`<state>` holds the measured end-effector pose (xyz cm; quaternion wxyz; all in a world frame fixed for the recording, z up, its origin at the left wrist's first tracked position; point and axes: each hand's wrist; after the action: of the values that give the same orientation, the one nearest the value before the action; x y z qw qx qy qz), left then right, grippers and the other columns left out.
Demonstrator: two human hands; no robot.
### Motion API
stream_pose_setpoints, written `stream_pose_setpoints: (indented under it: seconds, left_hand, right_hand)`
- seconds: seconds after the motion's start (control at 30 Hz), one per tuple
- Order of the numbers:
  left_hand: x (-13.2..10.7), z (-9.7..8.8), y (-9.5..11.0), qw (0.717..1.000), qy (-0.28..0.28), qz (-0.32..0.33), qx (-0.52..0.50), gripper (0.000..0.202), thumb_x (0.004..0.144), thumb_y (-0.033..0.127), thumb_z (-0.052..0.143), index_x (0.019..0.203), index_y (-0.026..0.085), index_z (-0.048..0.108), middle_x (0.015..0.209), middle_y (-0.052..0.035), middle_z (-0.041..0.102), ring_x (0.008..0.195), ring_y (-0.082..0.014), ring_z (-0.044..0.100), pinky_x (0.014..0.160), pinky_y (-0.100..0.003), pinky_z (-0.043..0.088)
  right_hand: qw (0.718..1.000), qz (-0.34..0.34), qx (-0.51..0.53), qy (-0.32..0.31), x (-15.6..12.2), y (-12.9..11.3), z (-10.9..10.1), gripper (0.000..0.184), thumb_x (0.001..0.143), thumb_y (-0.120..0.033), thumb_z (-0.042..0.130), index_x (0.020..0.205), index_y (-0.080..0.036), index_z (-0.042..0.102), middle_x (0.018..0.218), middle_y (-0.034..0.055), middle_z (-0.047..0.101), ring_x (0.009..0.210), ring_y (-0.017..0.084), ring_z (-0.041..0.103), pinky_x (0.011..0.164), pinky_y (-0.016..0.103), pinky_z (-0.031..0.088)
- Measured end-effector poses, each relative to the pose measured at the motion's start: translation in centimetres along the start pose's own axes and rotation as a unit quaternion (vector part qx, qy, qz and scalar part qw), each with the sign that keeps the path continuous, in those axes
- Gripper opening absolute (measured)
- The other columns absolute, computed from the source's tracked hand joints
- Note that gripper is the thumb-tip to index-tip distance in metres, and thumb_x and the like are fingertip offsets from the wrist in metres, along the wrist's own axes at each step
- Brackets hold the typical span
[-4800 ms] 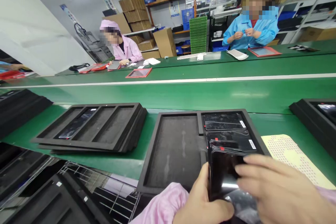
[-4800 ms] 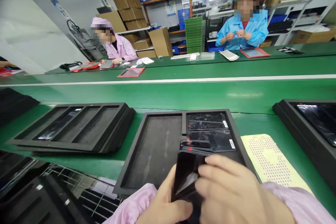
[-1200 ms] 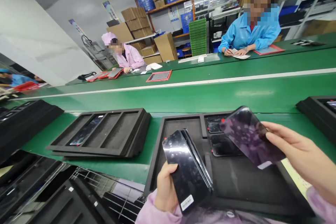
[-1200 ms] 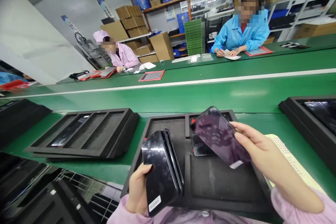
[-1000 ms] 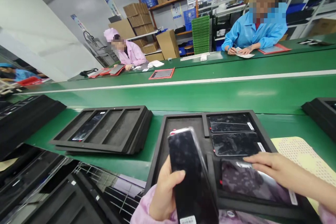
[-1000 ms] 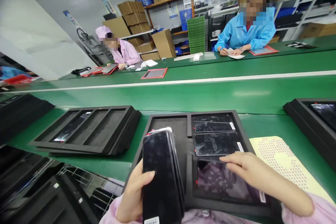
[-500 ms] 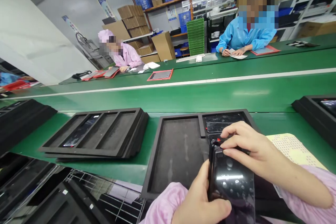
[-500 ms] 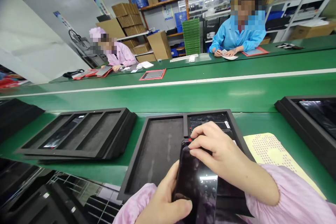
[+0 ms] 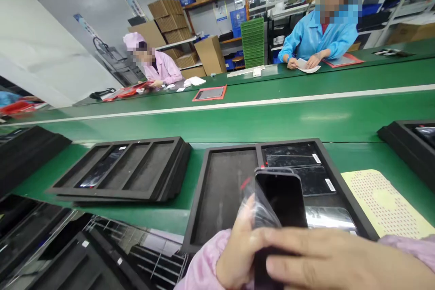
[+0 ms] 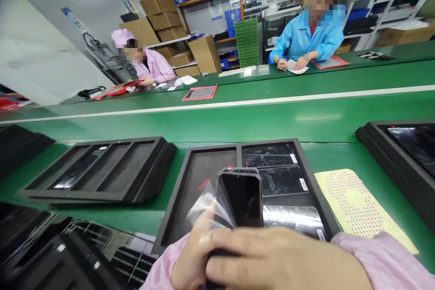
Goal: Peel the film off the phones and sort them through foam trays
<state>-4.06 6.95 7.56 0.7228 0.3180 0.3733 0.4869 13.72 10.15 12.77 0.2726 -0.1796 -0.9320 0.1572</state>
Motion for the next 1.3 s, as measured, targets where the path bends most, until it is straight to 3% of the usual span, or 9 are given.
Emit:
stream_pose_setpoints:
  seconds: [0.13,0.23,0.37,0.6,0.67,0.77,0.87,1.0,1.3]
  left_hand:
    - [0.8,1.1,0.0,0.995,0.058,0.031,-0.072,0.033,0.074,0.026,0.065,0.106,0.017,0.060,0.104,-0.0062,0.065,0.103,-0.0252,0.056,0.091,-0.035,0.041]
    - [1.6,1.7,-0.2,0.985,0.067,0.033,-0.154,0.028,0.078,0.030,0.060,0.103,0.016,0.060,0.095,-0.0063,0.067,0.095,-0.0249,0.061,0.087,-0.036,0.043]
    - [2.0,2.4,-0.4,0.976,0.078,0.038,-0.197,0.022,0.075,0.024,0.061,0.096,0.017,0.061,0.089,-0.0044,0.068,0.097,-0.0247,0.060,0.088,-0.036,0.042]
    - [2.1,2.0,-0.6,0.976,0.106,0.034,-0.187,0.027,0.076,0.021,0.061,0.102,0.017,0.060,0.090,-0.0038,0.069,0.092,-0.0235,0.062,0.086,-0.037,0.043]
    - [2.3,1.6,-0.8,0.970,0.102,0.023,-0.219,0.026,0.075,0.026,0.064,0.098,0.016,0.063,0.094,-0.0051,0.069,0.094,-0.0243,0.062,0.088,-0.037,0.044]
    - [3.1,0.8,-1.9,0.958,0.085,-0.011,-0.274,0.028,0.072,0.037,0.065,0.087,0.014,0.067,0.097,-0.0079,0.069,0.096,-0.0258,0.061,0.088,-0.037,0.044]
    - [3.9,-0.4,-3.3,0.956,0.142,0.001,-0.258,0.018,0.068,0.033,0.068,0.068,0.015,0.066,0.077,-0.0040,0.069,0.083,-0.0207,0.062,0.083,-0.032,0.046]
    - [4.5,-2.0,-5.0,0.956,0.192,0.012,-0.220,0.020,0.066,0.021,0.069,0.051,0.017,0.057,0.054,0.0034,0.056,0.066,-0.0145,0.057,0.079,-0.027,0.045]
    - [4.4,-2.2,-5.2,0.952,0.207,0.020,-0.223,0.012,0.067,0.024,0.067,0.061,0.015,0.063,0.062,-0.0006,0.060,0.087,-0.0221,0.060,0.091,-0.034,0.042]
  right_hand:
    - [0.994,-0.071,-0.083,0.001,-0.5,2.9,0.6,0.026,0.094,-0.014,0.039,0.091,-0.020,0.064,0.127,0.0060,0.052,0.124,0.025,0.038,0.098,0.041,0.041]
    - [0.993,0.014,-0.064,0.097,-0.6,4.9,1.9,0.021,0.093,-0.028,0.050,0.076,-0.023,0.060,0.117,0.0088,0.052,0.114,0.028,0.044,0.088,0.046,0.042]
    - [0.954,0.197,-0.014,0.227,0.1,5.8,3.9,0.029,0.088,-0.034,0.053,0.063,-0.022,0.051,0.099,0.0066,0.053,0.096,0.025,0.053,0.078,0.040,0.044]
    - [0.886,0.353,0.156,0.256,0.7,5.8,5.5,0.034,0.077,-0.045,0.060,0.056,-0.021,0.048,0.102,0.0055,0.056,0.107,0.028,0.050,0.089,0.041,0.041]
    - [0.892,0.348,0.169,0.234,1.2,5.7,5.0,0.028,0.077,-0.042,0.060,0.061,-0.022,0.050,0.114,0.0062,0.054,0.115,0.029,0.045,0.093,0.043,0.038]
    - [0.940,0.273,0.141,0.151,2.3,5.1,4.0,0.012,0.077,-0.035,0.057,0.074,-0.023,0.057,0.130,0.0063,0.045,0.120,0.028,0.042,0.096,0.046,0.037]
    - [0.972,0.208,0.057,0.091,3.5,4.0,3.3,0.005,0.077,-0.026,0.055,0.074,-0.022,0.056,0.122,0.0079,0.049,0.114,0.027,0.045,0.091,0.045,0.041]
    - [0.977,0.198,-0.037,0.075,4.7,2.7,3.7,0.014,0.074,-0.019,0.060,0.065,-0.021,0.049,0.107,0.0093,0.053,0.104,0.028,0.049,0.082,0.045,0.045]
    - [0.977,0.187,-0.020,0.099,4.9,3.1,4.4,0.011,0.080,-0.028,0.052,0.071,-0.022,0.053,0.107,0.0096,0.054,0.107,0.029,0.048,0.081,0.045,0.045]
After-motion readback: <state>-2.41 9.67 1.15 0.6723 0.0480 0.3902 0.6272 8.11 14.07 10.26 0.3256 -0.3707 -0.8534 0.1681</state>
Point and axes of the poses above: each hand's wrist, its own x-axis towards the middle knuckle, its own z-axis out of the palm, y = z × x
